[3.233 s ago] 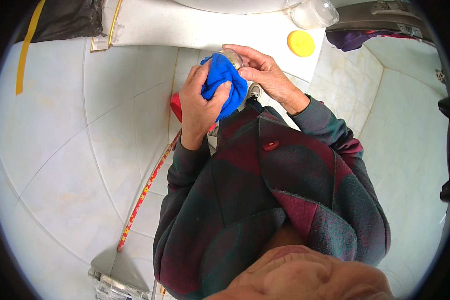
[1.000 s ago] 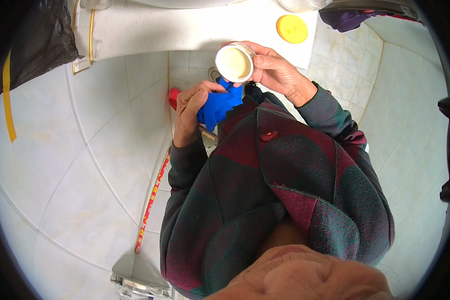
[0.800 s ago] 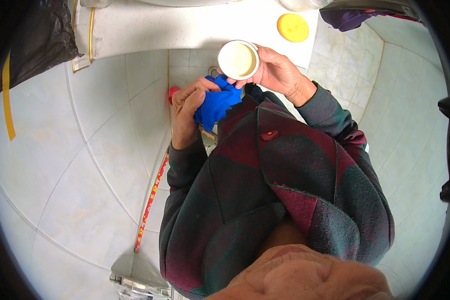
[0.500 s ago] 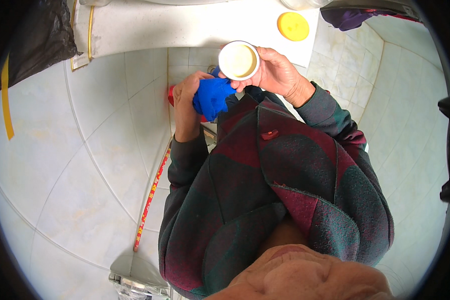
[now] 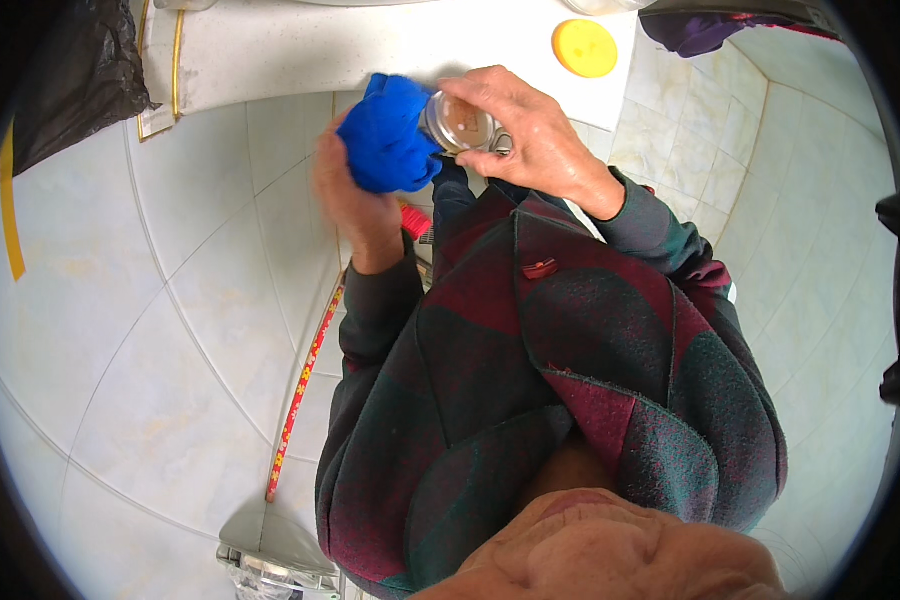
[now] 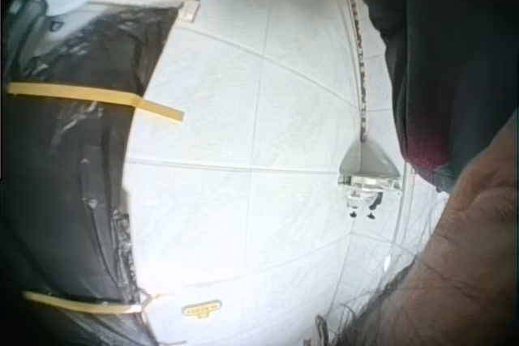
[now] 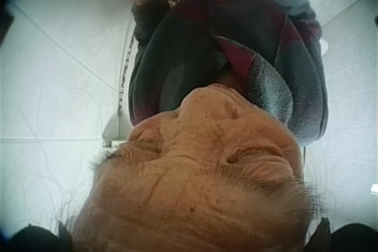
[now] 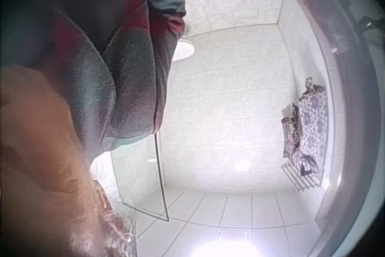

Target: The person wipes the bathroom sink countertop and several small containers with a blue cloth. They open and close container lids, wipe the exterior of each container, and wipe the countertop surface. The person briefly moves a blue plastic bag and returns to wiping the sink area.

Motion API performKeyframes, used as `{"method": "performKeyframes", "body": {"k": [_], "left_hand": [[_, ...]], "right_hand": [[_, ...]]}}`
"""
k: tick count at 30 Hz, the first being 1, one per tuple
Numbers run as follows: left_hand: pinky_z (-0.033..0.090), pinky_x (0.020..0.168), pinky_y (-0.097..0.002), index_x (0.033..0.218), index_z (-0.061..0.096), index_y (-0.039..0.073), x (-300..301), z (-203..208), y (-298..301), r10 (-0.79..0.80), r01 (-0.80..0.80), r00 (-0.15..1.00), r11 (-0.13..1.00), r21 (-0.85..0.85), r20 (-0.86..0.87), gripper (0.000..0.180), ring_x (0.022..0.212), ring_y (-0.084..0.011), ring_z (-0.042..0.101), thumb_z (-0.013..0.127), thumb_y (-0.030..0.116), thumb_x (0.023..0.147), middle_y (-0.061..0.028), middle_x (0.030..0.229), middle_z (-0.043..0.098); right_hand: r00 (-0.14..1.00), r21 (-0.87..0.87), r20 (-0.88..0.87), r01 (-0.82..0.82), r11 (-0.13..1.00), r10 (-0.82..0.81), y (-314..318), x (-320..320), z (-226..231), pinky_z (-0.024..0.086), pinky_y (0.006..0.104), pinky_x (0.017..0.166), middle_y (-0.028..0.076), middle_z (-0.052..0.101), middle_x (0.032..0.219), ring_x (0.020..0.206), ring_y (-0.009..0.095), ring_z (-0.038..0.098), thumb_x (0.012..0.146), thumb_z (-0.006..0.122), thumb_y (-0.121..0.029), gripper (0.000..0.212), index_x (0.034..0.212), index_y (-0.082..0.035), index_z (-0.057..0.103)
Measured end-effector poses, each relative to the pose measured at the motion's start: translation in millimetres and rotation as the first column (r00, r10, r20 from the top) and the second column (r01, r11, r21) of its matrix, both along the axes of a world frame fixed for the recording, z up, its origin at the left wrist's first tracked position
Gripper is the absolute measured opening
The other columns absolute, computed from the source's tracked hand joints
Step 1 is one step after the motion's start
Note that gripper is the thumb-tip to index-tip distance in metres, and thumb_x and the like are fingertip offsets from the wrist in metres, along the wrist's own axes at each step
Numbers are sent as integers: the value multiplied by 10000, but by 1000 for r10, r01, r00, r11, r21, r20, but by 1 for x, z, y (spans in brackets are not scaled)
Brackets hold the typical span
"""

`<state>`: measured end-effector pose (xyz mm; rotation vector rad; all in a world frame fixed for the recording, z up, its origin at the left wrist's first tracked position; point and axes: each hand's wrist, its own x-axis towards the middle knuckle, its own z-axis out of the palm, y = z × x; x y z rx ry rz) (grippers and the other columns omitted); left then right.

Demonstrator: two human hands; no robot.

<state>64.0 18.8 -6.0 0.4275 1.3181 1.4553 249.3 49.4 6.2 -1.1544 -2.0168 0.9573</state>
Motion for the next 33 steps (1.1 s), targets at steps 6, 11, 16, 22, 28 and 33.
{"method": "performKeyframes", "body": {"k": [6, 11, 16, 22, 28, 33], "left_hand": [[416, 915, -350, 1172, 434, 20, 29, -2, -4, -308, 461, 815, 858, 226, -491, 479, 1054, -215, 483, 637, 221, 788, -137, 1263, 436], [448, 875, -327, 1233, 380, 35, 28, -1, -10, -382, 437, 854, 895, 89, -352, 622, 1052, -195, 483, 720, 130, 721, -110, 1194, 439], [471, 742, -261, 1081, 520, 20, 29, 2, -8, -243, 301, 865, 951, 68, -439, 372, 858, -120, 539, 685, 106, 759, -54, 975, 563], [449, 651, -211, 916, 601, 9, 21, 1, -2, -214, 218, 918, 976, -26, -335, 140, 737, -72, 532, 616, 115, 826, -9, 811, 595], [454, 762, -245, 1049, 577, -17, 13, -4, 0, -297, 295, 953, 954, -46, -50, 312, 846, -111, 551, 635, 160, 799, -54, 934, 606], [449, 864, -293, 1204, 504, -11, 9, 6, -3, -470, 469, 882, 883, -21, -30, 515, 981, -170, 554, 674, 152, 746, -98, 1079, 584]], "right_hand": [[997, 47, -56, 48, 998, -45, -2, -4, -2, 485, 361, 747, 97, 544, 972, 893, 307, 559, 584, 749, -71, 655, 1195, -128, 519], [1000, 315, 19, 10, 949, -17, -3, -5, 0, 470, 379, 735, 100, 554, 992, 865, 298, 562, 555, 763, -56, 710, 1212, -161, 516], [994, 344, 105, -55, 937, 20, -5, -7, 2, 444, 368, 736, 97, 553, 1036, 895, 280, 553, 533, 785, -74, 748, 1222, -183, 516], [992, 278, 95, -111, 954, 88, -8, -10, 4, 415, 367, 755, 96, 568, 1019, 881, 269, 535, 497, 763, -28, 790, 1242, -120, 518], [996, 225, 48, -84, 971, 75, -4, -2, 3, 407, 384, 813, 75, 570, 1021, 914, 266, 538, 521, 788, -77, 810, 1276, -124, 498], [998, 211, 30, -56, 976, 51, -1, 5, 4, 417, 386, 839, 76, 570, 1065, 987, 271, 545, 544, 780, -84, 799, 1285, -157, 489]]}}
